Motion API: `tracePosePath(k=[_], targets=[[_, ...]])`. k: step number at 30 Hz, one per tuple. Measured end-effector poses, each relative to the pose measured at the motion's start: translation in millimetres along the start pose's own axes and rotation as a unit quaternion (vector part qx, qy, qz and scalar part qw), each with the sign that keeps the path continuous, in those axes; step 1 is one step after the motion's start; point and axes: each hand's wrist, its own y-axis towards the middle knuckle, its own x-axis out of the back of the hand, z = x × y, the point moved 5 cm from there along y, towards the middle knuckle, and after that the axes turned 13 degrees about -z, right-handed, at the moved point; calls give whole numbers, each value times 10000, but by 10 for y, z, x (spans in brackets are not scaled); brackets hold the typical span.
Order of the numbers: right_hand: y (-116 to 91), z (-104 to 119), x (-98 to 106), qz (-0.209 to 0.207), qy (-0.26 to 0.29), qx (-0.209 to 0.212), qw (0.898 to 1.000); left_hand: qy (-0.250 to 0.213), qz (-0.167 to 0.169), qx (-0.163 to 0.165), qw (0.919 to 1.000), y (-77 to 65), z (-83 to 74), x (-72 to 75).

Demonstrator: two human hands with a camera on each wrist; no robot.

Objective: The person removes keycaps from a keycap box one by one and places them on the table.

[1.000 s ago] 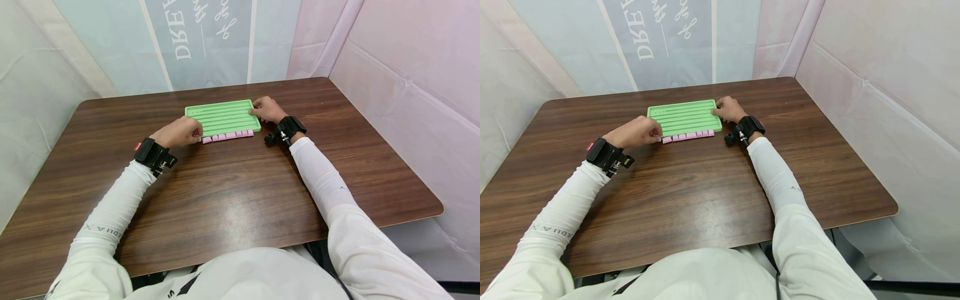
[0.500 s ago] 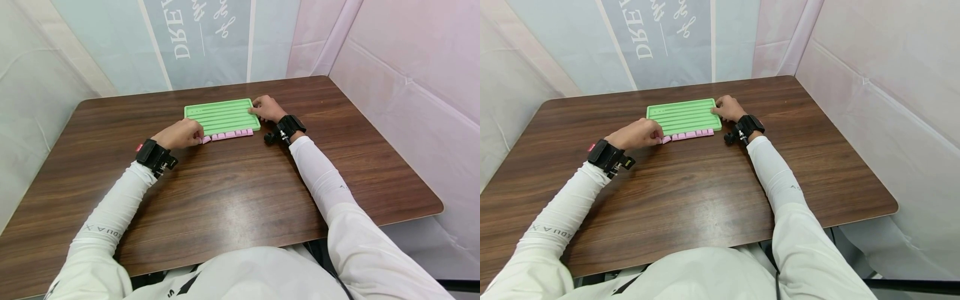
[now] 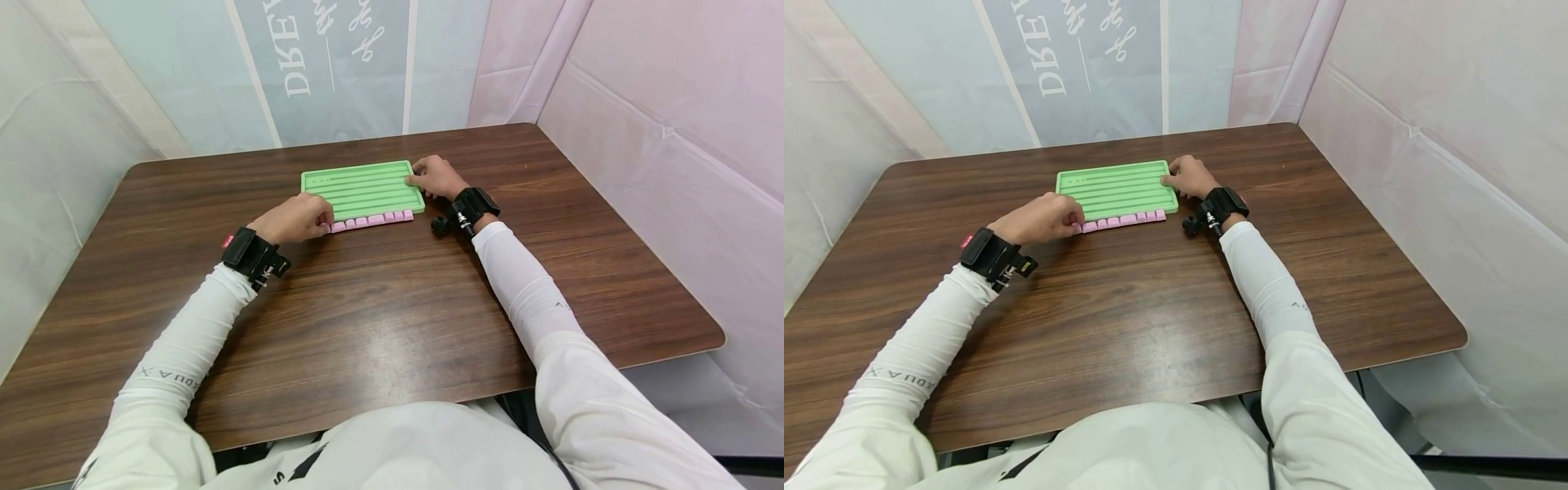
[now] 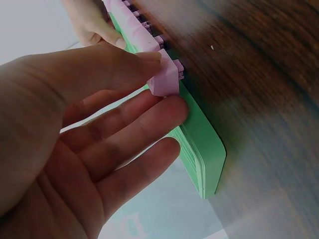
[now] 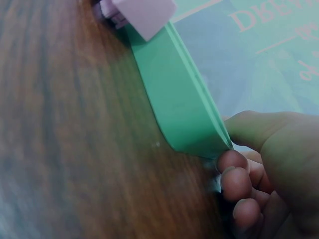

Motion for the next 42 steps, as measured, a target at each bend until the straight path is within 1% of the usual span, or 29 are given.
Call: tracePosePath(k=[4, 14, 22, 35, 42], targets=[[0, 2, 0, 3, -14, 10, 10000, -15, -49, -86, 10000, 2, -1, 0], [-2, 11, 0, -9, -17, 4, 10000, -21, -141, -135, 9998, -8, 8, -8], [4, 28, 9, -38, -61, 18, 10000, 30, -153, -140, 9998, -10, 0, 17], [-10, 1, -6, -20, -63, 3, 10000, 30, -113, -186, 9998, -14, 0, -20], [-4, 19, 9, -16, -75, 17, 10000, 79, -169, -186, 9997, -6, -16, -10]])
